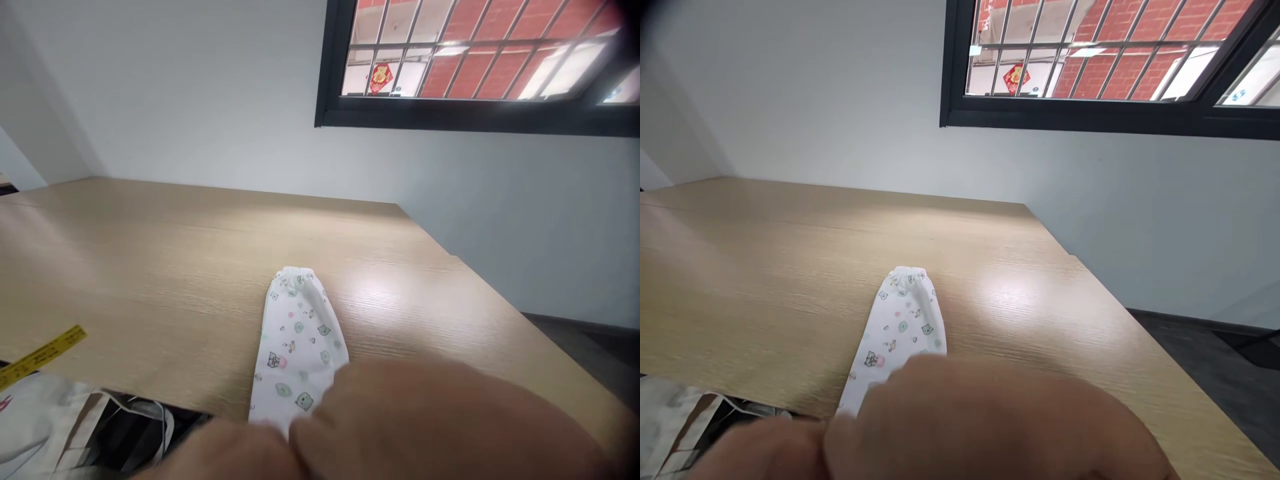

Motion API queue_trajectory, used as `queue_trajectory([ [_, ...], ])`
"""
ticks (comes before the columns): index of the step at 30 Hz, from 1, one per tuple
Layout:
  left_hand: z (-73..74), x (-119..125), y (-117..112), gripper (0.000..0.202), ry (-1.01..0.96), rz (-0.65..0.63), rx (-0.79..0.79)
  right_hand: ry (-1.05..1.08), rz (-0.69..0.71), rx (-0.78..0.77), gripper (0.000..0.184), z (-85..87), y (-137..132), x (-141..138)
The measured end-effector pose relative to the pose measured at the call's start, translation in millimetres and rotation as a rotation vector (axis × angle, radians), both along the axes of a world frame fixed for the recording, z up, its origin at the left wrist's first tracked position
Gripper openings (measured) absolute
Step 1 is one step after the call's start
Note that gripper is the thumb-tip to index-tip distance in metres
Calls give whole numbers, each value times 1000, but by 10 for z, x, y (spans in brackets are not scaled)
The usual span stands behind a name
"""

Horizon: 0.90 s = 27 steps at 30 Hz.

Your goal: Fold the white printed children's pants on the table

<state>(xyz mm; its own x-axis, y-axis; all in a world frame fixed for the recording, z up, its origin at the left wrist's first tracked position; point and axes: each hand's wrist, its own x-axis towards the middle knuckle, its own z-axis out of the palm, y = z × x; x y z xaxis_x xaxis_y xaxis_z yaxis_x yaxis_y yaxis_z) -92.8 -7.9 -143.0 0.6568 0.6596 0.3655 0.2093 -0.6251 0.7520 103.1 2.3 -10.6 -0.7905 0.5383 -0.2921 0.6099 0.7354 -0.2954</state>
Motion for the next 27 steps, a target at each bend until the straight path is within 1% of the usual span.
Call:
queue_trajectory([
  [2, 276, 66, 238, 16, -46, 123, 15, -20, -11, 9, 14, 189, 266, -3],
  [3, 410, 112, 405, 13, -69, 248, 27, -17, -22, 31, 14, 251, 445, 0],
  [4, 516, 161, 600, 12, -111, 345, 78, 0, -51, 67, 14, 276, 644, 7],
  [5, 581, 210, 814, 14, -119, 378, 110, 32, -93, 106, 15, 257, 854, 20],
  [6, 596, 255, 1034, 15, -113, 404, 110, 78, -163, 147, 17, 192, 1064, 38],
  [7, 562, 294, 1249, 17, -118, 432, 94, 144, -226, 164, 20, 87, 1265, 61],
  [8, 484, 326, 1448, 19, -127, 463, 80, 202, -280, 162, 22, -48, 1448, 88],
  [10, 246, 367, 1759, 18, -118, 476, 74, 251, -334, 141, 25, -354, 1739, 141],
  [12, -6, 382, 1936, 17, -103, 465, 80, 225, -338, 142, 25, -620, 1914, 183],
  [14, -179, 383, 1994, 17, -103, 462, 98, 190, -317, 161, 24, -777, 1981, 202],
  [15, -221, 381, 1990, 19, -117, 475, 112, 189, -308, 196, 24, -809, 1984, 200],
  [16, -232, 381, 1969, 22, -140, 498, 131, 211, -296, 254, 24, -815, 1970, 189],
  [17, -214, 383, 1935, 25, -169, 522, 152, 257, -279, 330, 23, -798, 1942, 170],
  [19, -116, 394, 1839, 33, -236, 545, 195, 399, -218, 478, 21, -724, 1853, 113],
  [20, -49, 403, 1783, 36, -265, 540, 215, 466, -173, 511, 21, -681, 1793, 79],
  [21, 20, 413, 1723, 38, -292, 510, 223, 507, -130, 507, 21, -641, 1726, 45],
  [22, 84, 423, 1664, 40, -306, 442, 200, 516, -96, 475, 22, -611, 1652, 13],
  [24, 177, 440, 1559, 45, -290, 249, 85, 469, -60, 365, 22, -597, 1494, -33],
  [26, 209, 452, 1490, 50, -207, 29, -66, 404, -36, 234, 24, -655, 1338, -56],
  [27, 203, 457, 1474, 51, -144, -58, -116, 374, -15, 173, 25, -708, 1267, -60],
])
